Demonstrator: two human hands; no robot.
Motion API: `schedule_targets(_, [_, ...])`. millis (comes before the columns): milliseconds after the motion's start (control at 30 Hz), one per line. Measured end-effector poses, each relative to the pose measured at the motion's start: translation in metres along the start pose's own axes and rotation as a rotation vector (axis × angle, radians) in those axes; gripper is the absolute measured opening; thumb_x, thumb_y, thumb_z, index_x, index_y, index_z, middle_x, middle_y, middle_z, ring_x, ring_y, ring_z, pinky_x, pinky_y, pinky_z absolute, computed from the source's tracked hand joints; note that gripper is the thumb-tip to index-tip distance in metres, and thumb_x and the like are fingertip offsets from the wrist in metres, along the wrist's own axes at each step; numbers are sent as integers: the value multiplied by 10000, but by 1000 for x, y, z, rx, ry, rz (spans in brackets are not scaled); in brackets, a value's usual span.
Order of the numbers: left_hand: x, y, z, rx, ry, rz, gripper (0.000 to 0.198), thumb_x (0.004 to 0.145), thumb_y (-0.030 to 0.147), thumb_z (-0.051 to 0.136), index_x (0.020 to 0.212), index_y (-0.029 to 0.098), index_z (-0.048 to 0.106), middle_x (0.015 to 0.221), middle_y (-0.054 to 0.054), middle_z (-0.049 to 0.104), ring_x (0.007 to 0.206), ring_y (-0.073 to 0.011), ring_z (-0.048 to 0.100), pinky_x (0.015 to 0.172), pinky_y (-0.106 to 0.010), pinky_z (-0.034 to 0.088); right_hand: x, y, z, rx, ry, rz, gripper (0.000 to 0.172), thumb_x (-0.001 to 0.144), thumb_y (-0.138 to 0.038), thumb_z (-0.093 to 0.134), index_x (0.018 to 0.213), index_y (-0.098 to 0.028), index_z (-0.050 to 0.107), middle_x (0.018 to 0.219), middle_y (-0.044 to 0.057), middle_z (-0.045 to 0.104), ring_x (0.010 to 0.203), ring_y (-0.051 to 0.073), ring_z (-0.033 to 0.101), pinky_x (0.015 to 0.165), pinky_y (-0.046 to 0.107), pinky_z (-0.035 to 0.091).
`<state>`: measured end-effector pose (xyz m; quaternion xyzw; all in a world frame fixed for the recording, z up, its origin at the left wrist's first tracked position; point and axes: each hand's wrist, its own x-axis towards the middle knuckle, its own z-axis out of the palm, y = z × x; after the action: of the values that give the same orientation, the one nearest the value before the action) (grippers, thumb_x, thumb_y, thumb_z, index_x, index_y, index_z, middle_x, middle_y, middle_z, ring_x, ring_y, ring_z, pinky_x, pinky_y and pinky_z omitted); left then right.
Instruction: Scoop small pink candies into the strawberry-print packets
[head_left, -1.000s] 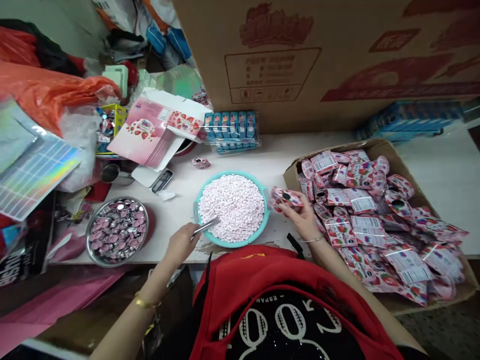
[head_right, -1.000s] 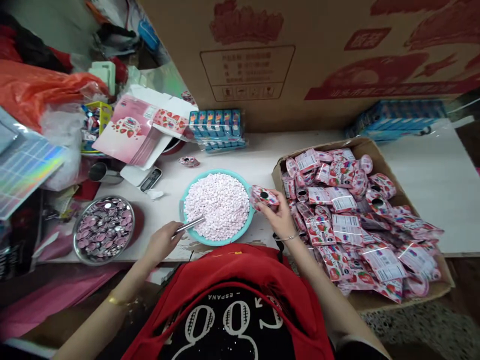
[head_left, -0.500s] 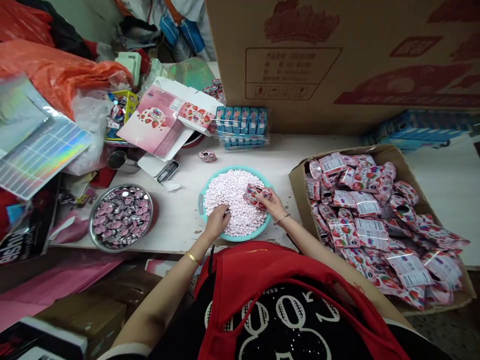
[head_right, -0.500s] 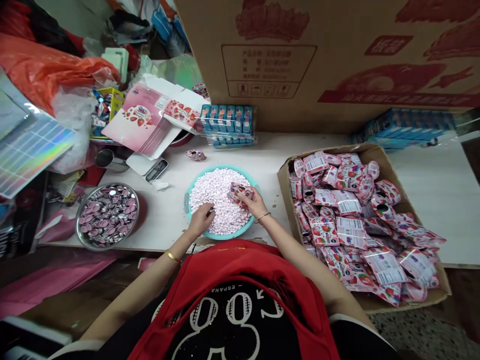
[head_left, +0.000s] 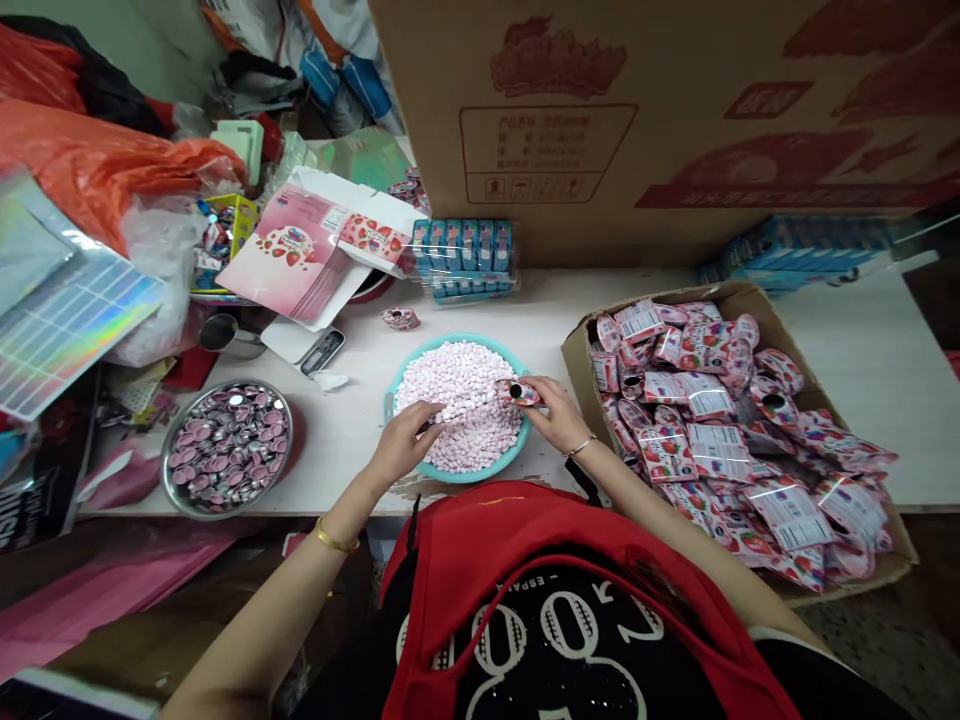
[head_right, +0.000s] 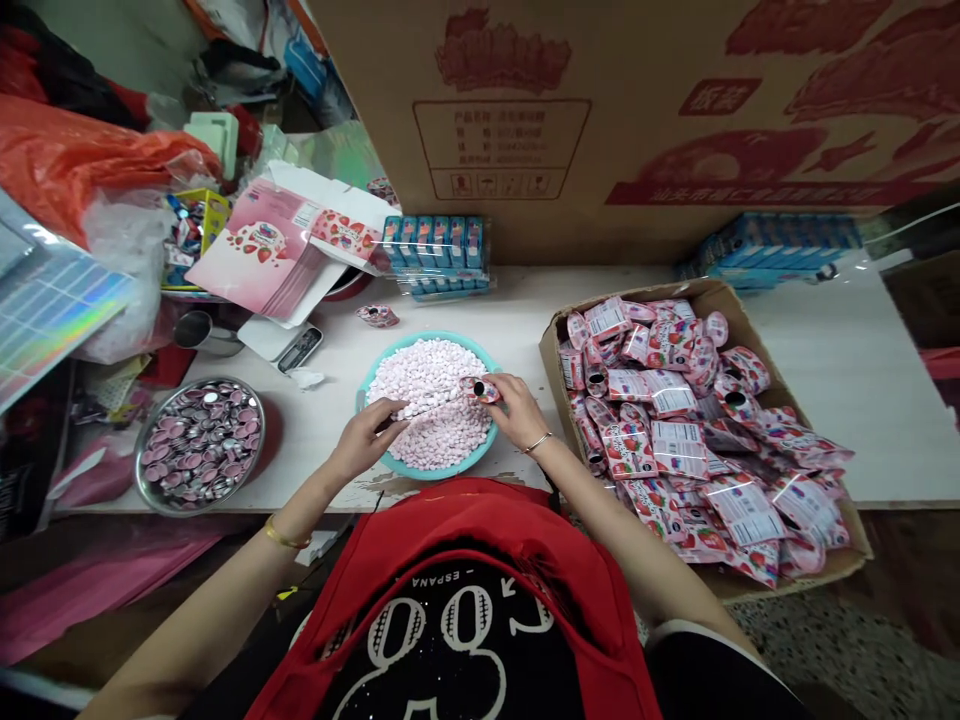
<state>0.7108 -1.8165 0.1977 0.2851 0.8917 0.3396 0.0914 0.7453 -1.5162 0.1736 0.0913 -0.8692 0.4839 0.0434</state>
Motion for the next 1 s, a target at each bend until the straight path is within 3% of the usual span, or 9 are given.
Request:
schedule_targets(200, [24,40,-34,270,-167,-5,283,950,349,484,1178,201,564,1062,-82,660,1030,-246,605,858,-349,472,4,-11,18,-20,-41,-126,429,828,-126,501,1252,-188,529,1222,139,588,1179,283,512,1003,492,445])
schedule_targets(300, [37,66,-46,513,-267,-54,297,908,277,526,1196,208,552,1068,-91,662,991,-275,615,762,-353,483,4,-15,25,-3,-45,-132,461,814,-103,487,1261,-208,530,1216,131,589,1174,283,514,1002,504,446])
schedule_targets(467, [52,104,-52,776,-340,19,219,875,93,455,1030,169,590,866,-107,635,794,-271,598,608,-343,433,4,-19,33,31,-28,-130,467,809,-89,484,1260,-200,534,1217,130,592,1180,273,513,1022,493,439])
schedule_targets(567, [54,111,-54,778,-339,55,225,871,57,421,940,174,600,814,-100,613,781,-265,585,624,-348,433,4,-17,34,37,-30,-123,482,807,-86,479,1267,-220,531,1225,120,591,1198,269,508,1031,499,433])
schedule_targets(667, [43,97,-65,700,-285,-5,175,907,161,444,944,191,612,856,-85,618,817,-253,588,667,-344,450,3,-12,32,54,-28,-121,447,837,-125,486,1271,-219,530,1235,127,590,1203,272,511,1034,505,431])
schedule_targets(800, [3,47,-72,575,-183,-203,219,928,318,471,1066,223,612,995,-65,644,911,-247,607,681,-319,453,4,-2,27,131,-9,-88,362,881,-218,525,1242,-208,547,1243,126,591,1207,258,517,1059,471,411])
schedule_targets(900, [-28,5,-49,546,-197,-315,197,926,299,477,1026,209,621,977,-78,657,895,-260,619,669,-329,453,7,5,31,253,14,20,342,877,-308,579,1200,-197,568,1225,119,602,1164,250,551,1037,431,430])
schedule_targets(1000, [-38,-22,-3,442,-142,-318,186,921,256,485,1044,201,613,1000,-96,660,964,-267,613,753,-347,478,11,10,42,422,29,235,416,833,-403,640,1187,-200,555,1155,97,639,1031,236,621,938,390,499])
